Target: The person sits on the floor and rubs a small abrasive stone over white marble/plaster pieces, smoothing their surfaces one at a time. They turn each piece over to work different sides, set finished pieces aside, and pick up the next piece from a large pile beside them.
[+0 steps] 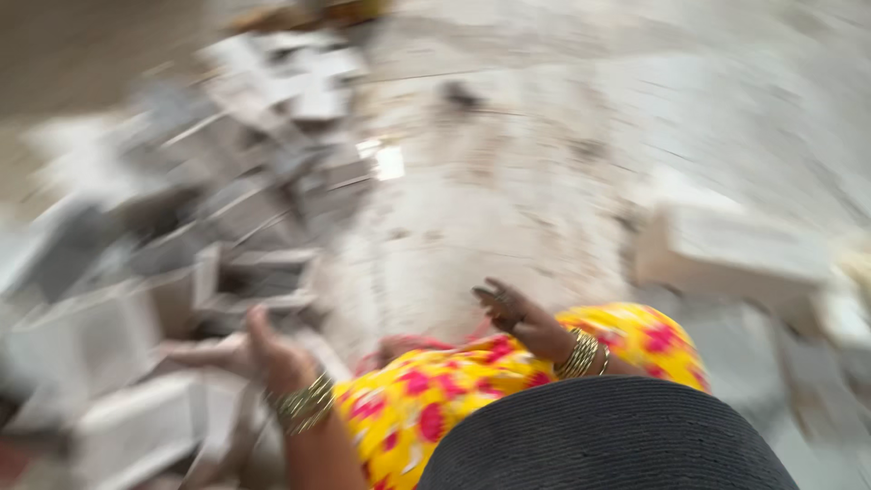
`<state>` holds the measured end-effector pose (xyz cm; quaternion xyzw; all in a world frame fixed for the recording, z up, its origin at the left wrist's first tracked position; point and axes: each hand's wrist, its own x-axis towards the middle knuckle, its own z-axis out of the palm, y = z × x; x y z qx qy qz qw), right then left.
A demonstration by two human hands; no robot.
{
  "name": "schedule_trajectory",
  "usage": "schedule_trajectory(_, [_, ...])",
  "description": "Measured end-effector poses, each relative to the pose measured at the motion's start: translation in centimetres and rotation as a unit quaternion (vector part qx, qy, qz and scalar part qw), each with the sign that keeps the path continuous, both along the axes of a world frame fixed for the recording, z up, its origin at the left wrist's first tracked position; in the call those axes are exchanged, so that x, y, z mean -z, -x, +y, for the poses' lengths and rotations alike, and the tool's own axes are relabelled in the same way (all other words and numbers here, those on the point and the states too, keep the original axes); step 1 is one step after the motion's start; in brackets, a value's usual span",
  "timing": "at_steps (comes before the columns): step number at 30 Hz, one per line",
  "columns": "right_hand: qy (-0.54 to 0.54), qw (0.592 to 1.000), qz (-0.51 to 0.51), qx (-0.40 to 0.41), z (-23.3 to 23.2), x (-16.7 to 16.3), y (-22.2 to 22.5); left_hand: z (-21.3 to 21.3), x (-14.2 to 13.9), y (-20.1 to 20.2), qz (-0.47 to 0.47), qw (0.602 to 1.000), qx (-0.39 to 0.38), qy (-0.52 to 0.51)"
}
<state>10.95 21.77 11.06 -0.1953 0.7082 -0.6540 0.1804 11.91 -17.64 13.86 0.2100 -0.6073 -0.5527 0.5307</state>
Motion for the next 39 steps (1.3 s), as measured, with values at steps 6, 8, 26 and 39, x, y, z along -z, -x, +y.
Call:
schedule_trajectory(6, [0.048, 0.946, -0.024, 0.321, 17.3, 0.2, -5.9, 11.0, -0.7, 2.0, -0.027, 0.972, 0.233, 0.013])
schedule_trajectory(8, [-0.014, 0.924, 0.028, 0.381, 21.3, 1.3, -7.9, 15.9, 0.6, 3.2, -0.052, 0.949, 0.293, 0.102])
schedule_trajectory(26, [-0.42, 0.731, 0.272, 0.465, 36.9, 2.0, 5.3, 51.4, 9.0, 8.4, -0.372, 0.609, 0.697, -0.073])
schedule_trajectory(39, [-0.584, 0.775, 0.09, 0.224, 37.9, -4.3, 5.7, 54.2, 14.9, 3.5, -0.282, 0.514, 0.793, 0.166])
